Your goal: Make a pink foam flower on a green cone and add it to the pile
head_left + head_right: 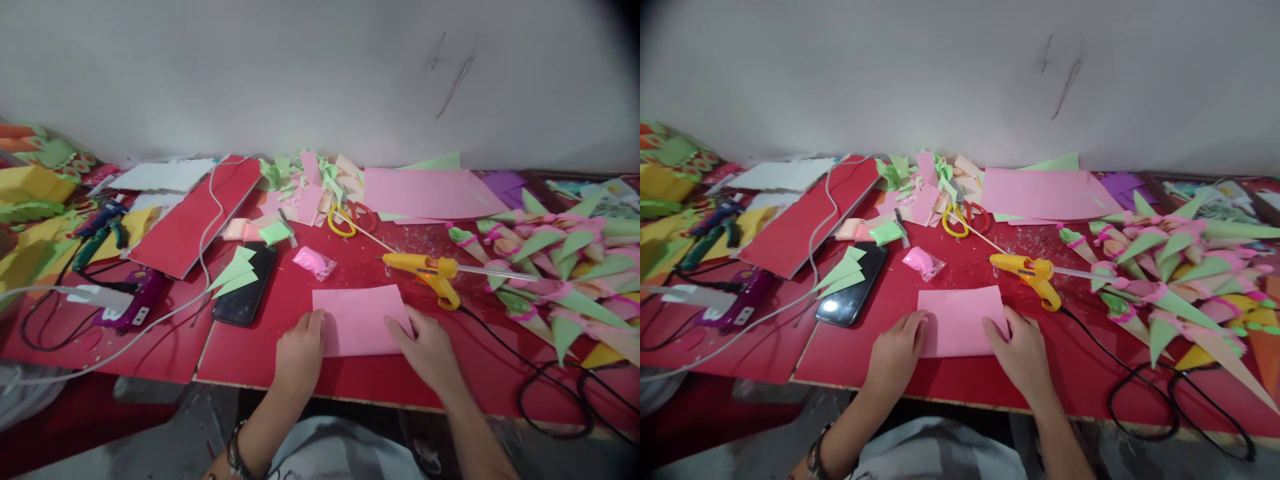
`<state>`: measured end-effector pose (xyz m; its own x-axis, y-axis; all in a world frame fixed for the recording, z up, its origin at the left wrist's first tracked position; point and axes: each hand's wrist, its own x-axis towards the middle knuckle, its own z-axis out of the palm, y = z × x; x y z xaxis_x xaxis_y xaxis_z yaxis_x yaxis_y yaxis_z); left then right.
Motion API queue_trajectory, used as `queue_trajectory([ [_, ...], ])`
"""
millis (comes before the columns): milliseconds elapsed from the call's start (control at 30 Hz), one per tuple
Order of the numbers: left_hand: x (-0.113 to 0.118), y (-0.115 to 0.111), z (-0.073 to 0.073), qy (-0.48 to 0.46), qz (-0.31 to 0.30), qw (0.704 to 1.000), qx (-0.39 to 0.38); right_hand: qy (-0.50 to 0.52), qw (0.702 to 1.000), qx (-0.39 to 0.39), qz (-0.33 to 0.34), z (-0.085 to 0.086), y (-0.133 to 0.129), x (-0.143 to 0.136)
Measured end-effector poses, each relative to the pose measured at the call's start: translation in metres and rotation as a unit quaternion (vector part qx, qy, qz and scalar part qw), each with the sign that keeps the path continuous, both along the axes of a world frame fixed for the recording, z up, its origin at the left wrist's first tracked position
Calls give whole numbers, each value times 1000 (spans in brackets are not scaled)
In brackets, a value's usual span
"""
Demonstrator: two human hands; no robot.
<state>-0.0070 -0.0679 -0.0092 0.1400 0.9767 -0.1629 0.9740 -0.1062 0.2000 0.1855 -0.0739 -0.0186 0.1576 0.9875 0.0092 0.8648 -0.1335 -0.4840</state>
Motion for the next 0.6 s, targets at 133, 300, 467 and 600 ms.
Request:
queue_trajectory([
  [133,0,1,-1,23,0,1000,2,-4,1000,12,0,-5,-1,4],
  [300,2,2,-1,39,0,999,1,-52,997,53,1,-8,-2,-1],
  [467,4,4,2,63,6,998,-10,-108,992,68,-3,-9,-2,-5],
  [600,5,5,5,74,1,997,-31,-159,982,97,-7,-9,-3,-7],
])
